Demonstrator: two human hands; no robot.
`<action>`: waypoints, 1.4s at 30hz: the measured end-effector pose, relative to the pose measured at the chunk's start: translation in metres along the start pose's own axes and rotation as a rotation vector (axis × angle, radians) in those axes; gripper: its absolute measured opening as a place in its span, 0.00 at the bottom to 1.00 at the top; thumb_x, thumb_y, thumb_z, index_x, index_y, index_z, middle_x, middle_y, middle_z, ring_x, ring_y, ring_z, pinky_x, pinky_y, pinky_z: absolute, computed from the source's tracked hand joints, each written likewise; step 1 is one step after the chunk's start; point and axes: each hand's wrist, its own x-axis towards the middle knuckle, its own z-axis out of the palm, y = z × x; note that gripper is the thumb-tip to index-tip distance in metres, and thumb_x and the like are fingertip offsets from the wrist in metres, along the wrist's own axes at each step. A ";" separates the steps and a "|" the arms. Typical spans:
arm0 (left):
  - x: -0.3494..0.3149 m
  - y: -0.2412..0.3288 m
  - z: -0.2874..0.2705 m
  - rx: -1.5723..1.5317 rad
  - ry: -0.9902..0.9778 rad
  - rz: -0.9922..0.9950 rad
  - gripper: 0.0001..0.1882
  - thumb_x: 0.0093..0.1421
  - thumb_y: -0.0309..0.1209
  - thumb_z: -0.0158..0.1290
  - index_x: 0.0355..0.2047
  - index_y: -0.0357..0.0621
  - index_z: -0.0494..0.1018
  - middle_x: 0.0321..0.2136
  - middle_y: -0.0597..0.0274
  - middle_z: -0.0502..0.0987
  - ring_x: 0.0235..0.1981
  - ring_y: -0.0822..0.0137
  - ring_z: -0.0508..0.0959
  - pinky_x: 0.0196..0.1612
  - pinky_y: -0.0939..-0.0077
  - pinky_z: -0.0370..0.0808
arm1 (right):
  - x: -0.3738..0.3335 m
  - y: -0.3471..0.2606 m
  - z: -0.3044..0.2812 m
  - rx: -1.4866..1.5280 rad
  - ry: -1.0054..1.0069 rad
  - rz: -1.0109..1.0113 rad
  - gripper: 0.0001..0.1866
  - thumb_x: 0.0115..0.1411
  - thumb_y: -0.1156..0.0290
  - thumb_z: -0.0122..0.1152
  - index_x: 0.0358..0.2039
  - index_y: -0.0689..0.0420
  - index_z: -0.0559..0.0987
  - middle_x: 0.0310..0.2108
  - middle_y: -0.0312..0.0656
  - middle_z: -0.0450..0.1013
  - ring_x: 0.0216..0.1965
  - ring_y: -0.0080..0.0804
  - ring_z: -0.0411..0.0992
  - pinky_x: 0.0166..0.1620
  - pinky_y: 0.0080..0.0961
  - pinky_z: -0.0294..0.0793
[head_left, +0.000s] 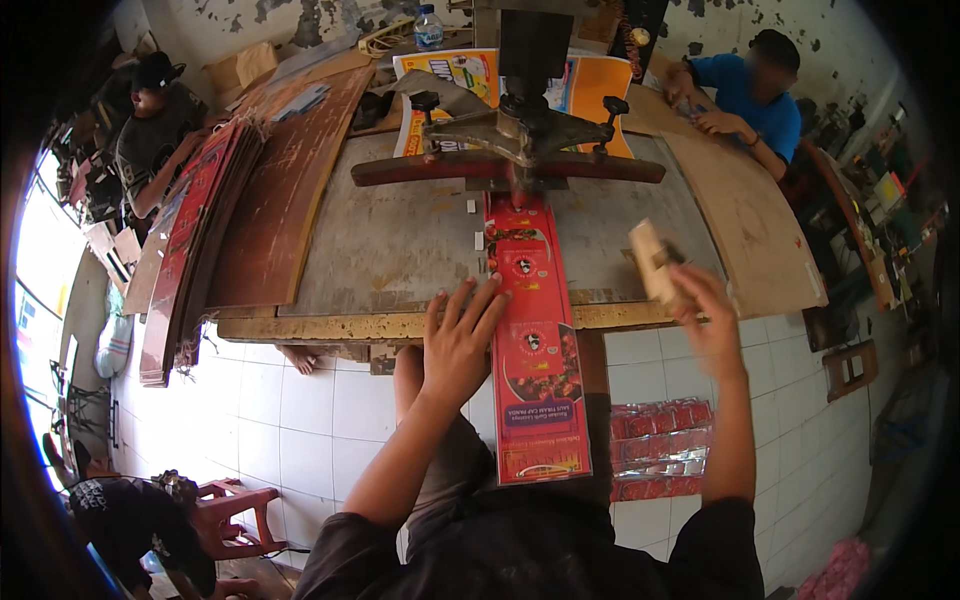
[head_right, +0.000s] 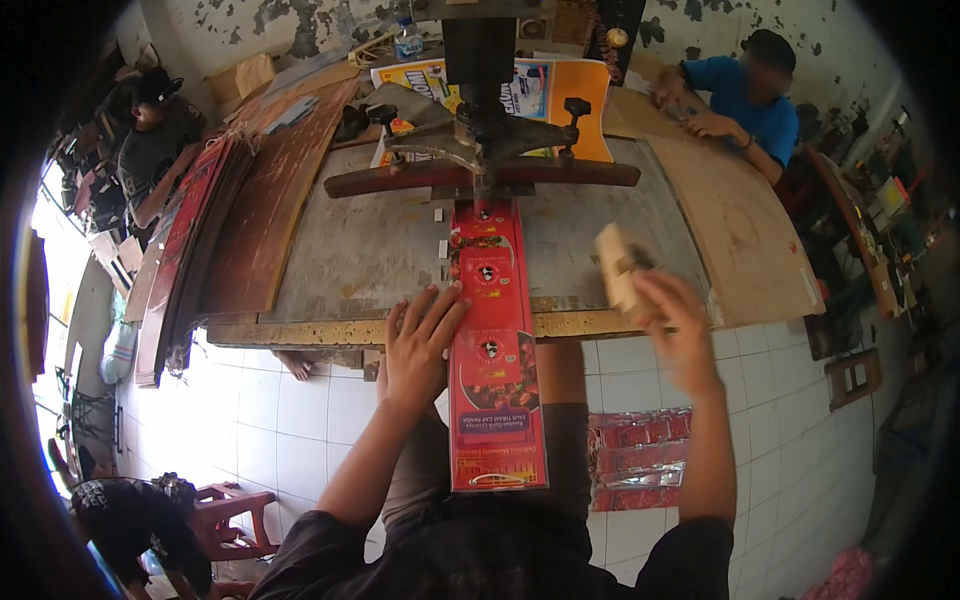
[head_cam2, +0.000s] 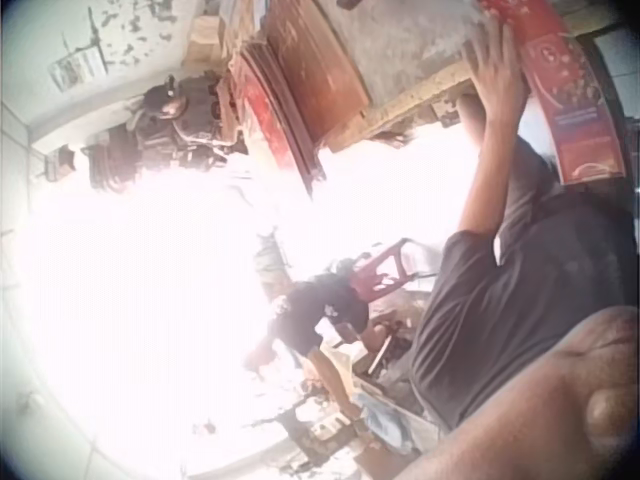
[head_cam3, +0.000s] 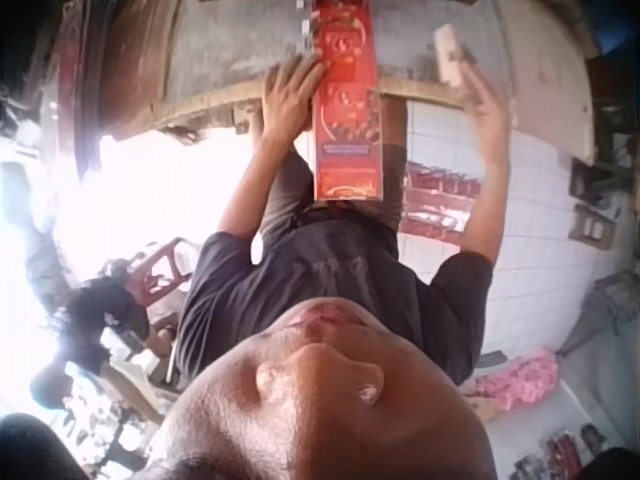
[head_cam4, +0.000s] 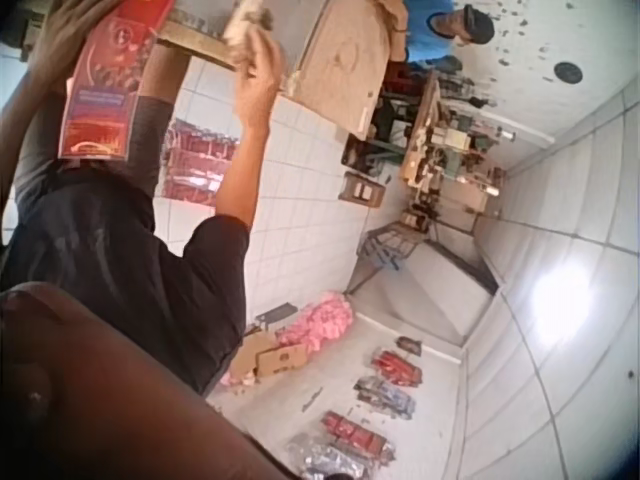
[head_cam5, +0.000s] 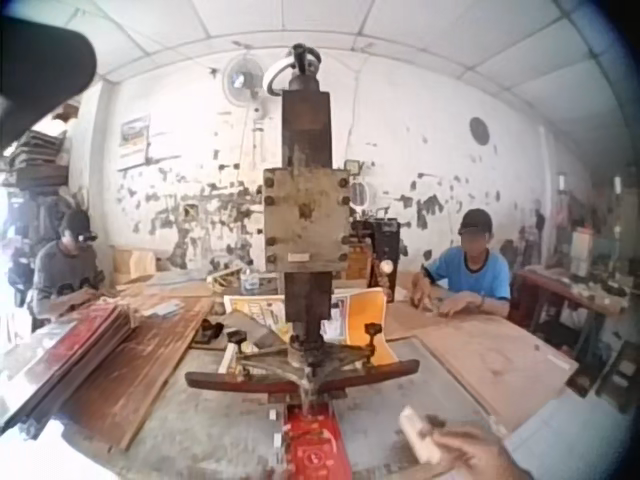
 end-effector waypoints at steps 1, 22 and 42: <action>0.000 -0.001 -0.001 0.004 0.000 0.004 0.31 0.57 0.22 0.57 0.63 0.53 0.74 0.70 0.68 0.71 0.69 0.57 0.70 0.72 0.48 0.60 | -0.007 -0.018 0.009 0.009 -0.048 -0.079 0.30 0.59 0.85 0.68 0.63 0.55 0.80 0.61 0.43 0.75 0.63 0.42 0.72 0.61 0.38 0.77; 0.000 -0.004 -0.004 -0.020 -0.007 0.015 0.31 0.57 0.26 0.58 0.63 0.53 0.74 0.69 0.66 0.73 0.68 0.56 0.70 0.70 0.48 0.62 | 0.122 -0.035 0.163 -0.232 -0.124 -0.505 0.25 0.62 0.70 0.70 0.60 0.54 0.81 0.58 0.38 0.75 0.61 0.40 0.70 0.65 0.41 0.67; 0.004 -0.003 -0.005 0.019 -0.054 -0.029 0.29 0.59 0.28 0.58 0.62 0.56 0.76 0.69 0.71 0.73 0.68 0.60 0.72 0.69 0.52 0.62 | 0.121 -0.022 0.162 -0.140 0.005 -0.468 0.18 0.59 0.72 0.72 0.50 0.56 0.83 0.53 0.36 0.75 0.54 0.42 0.73 0.58 0.40 0.73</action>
